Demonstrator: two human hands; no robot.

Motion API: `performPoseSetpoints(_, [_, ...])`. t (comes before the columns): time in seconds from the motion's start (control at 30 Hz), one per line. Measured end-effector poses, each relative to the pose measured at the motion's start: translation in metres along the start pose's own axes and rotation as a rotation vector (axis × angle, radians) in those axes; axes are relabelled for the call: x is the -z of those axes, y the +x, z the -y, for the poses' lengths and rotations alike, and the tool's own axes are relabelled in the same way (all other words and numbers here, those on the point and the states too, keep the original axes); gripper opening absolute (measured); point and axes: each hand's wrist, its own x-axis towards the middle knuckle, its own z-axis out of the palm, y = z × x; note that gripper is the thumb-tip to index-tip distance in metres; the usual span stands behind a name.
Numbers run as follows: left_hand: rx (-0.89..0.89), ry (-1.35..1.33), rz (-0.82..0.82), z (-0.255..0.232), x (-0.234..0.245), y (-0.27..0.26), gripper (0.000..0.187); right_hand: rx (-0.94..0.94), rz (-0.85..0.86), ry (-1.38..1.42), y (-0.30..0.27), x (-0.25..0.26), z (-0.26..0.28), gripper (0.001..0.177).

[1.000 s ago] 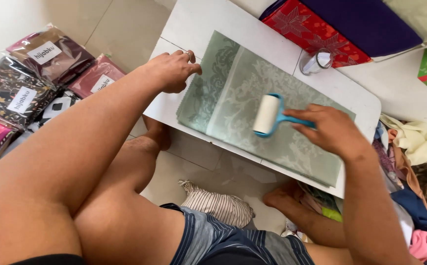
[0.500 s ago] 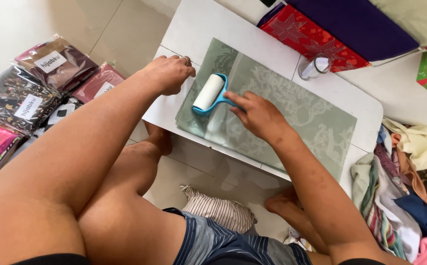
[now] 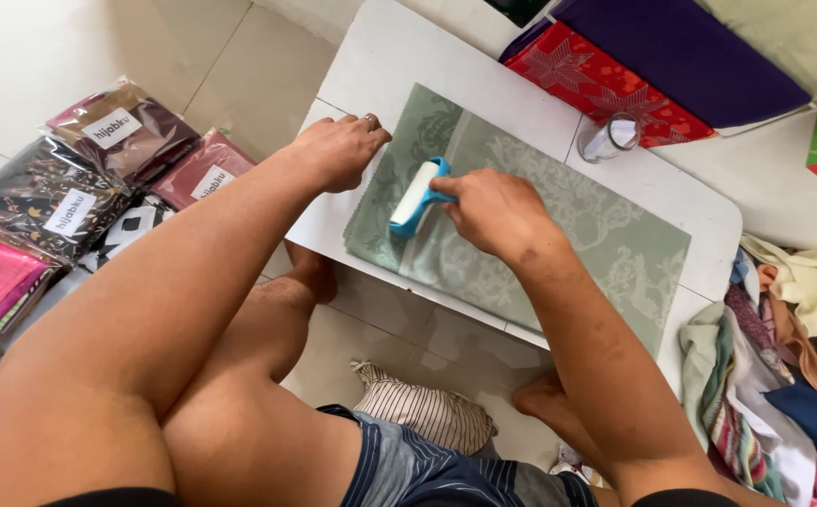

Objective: Cleaning fabric with a lint roller and folding it neatly on a table.

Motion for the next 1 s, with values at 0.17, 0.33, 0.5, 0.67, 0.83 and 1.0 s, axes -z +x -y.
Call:
performPoseSetpoints(0.17, [0.009, 0.017, 0.009, 0.01, -0.018, 0.008, 0.054, 0.143, -0.176, 0.166, 0.003, -0.021, 0.002, 0.047])
performPoseSetpoints(0.33, [0.031, -0.027, 0.035, 0.003, -0.006, 0.003, 0.057, 0.199, -0.261, 0.172, -0.035, -0.008, -0.056, 0.04])
performPoseSetpoints(0.5, [-0.048, 0.039, 0.138, -0.003, -0.019, 0.012, 0.059, -0.114, -0.028, 0.068, -0.1, 0.028, -0.116, 0.04])
performPoseSetpoints(0.67, [-0.024, 0.007, 0.157, -0.006, -0.015, 0.011, 0.046, -0.253, 0.079, -0.043, -0.095, 0.014, -0.137, 0.041])
performPoseSetpoints(0.83, [-0.036, 0.063, 0.139, -0.007, -0.009, 0.01, 0.042, -0.115, -0.024, 0.017, -0.039, -0.004, -0.114, 0.041])
performPoseSetpoints(1.0, [-0.006, 0.06, 0.054, 0.003, -0.012, 0.01, 0.045, 0.038, -0.118, 0.182, 0.011, 0.005, -0.062, 0.045])
